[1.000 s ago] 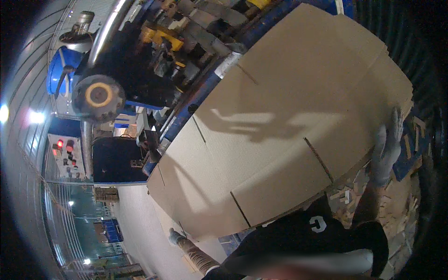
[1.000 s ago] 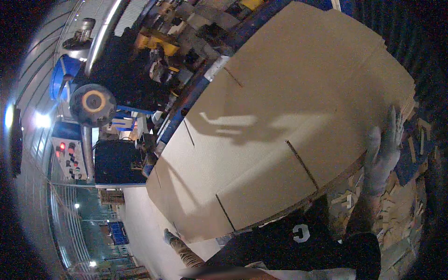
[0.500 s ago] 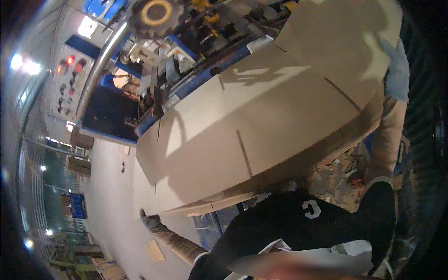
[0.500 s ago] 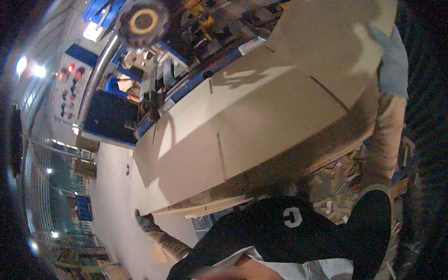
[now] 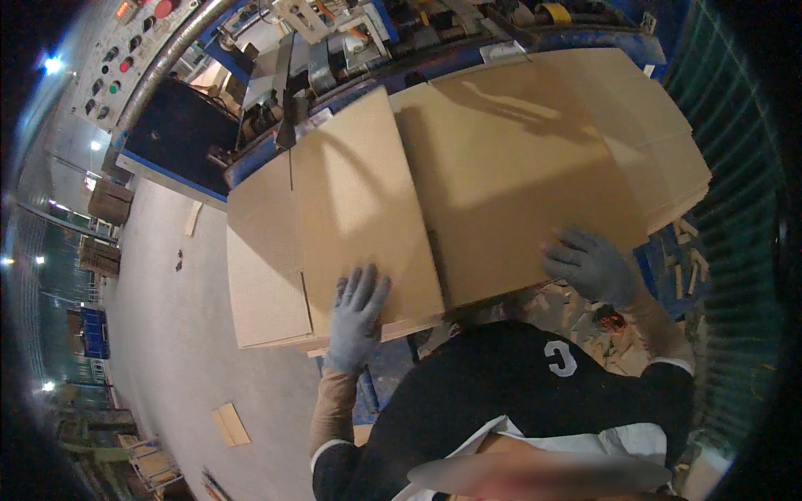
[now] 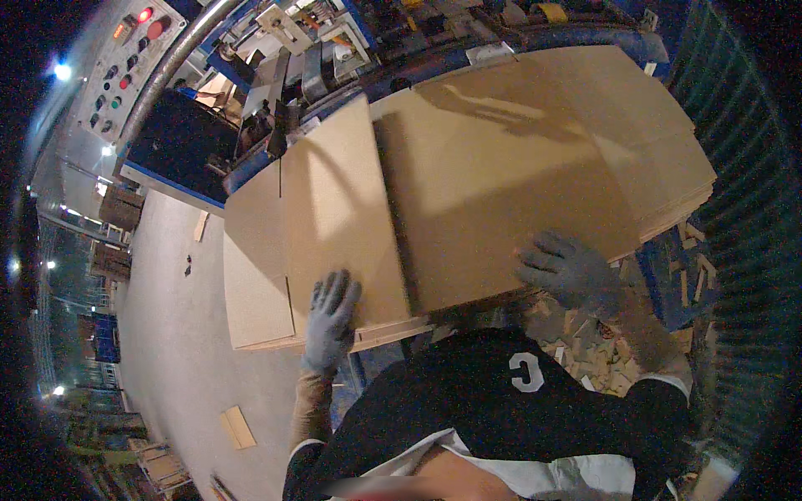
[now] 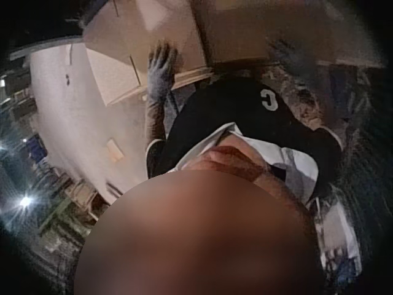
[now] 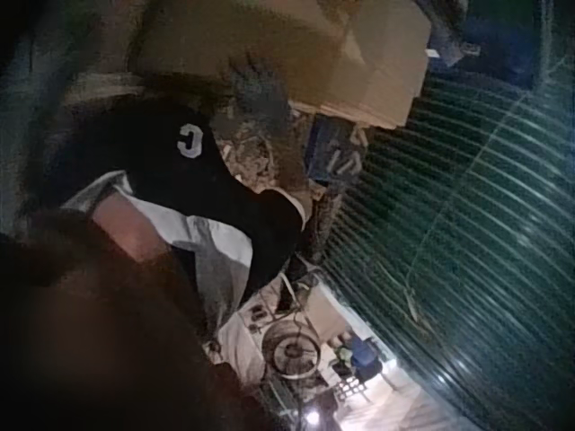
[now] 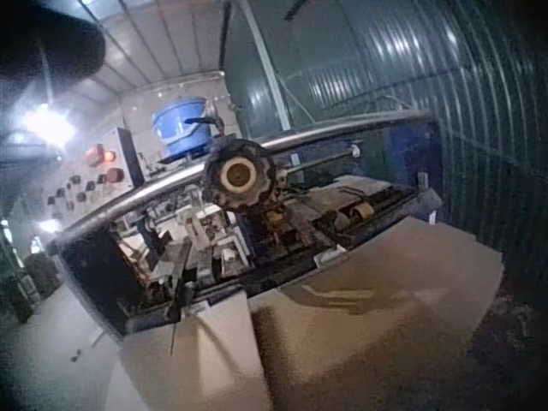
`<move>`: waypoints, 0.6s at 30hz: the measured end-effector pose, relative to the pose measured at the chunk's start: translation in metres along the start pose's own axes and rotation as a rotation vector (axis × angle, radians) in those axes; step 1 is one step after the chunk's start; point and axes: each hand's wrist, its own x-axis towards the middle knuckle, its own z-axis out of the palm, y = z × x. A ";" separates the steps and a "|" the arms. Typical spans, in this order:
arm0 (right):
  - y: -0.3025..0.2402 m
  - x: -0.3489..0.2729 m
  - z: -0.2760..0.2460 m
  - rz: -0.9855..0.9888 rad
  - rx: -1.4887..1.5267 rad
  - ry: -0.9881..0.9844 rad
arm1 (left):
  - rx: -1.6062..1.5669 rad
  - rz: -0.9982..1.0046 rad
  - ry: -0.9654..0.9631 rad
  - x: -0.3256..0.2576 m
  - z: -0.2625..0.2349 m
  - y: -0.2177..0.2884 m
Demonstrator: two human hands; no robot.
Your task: The person repeatedly picks up flat cardboard sheets from a conveyor and stacks them on a growing pile. The hands align each sheet and place it on top of the previous ones in a continuous loop.
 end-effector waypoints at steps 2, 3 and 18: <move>0.008 0.012 0.002 -0.034 -0.003 -0.002 | 0.088 -0.012 -0.155 0.013 0.003 0.001; 0.013 0.019 0.003 -0.040 0.016 -0.020 | 0.094 0.010 -0.096 0.017 0.004 -0.003; 0.125 0.144 0.019 0.057 0.012 0.067 | 0.144 0.152 0.264 0.134 0.039 -0.135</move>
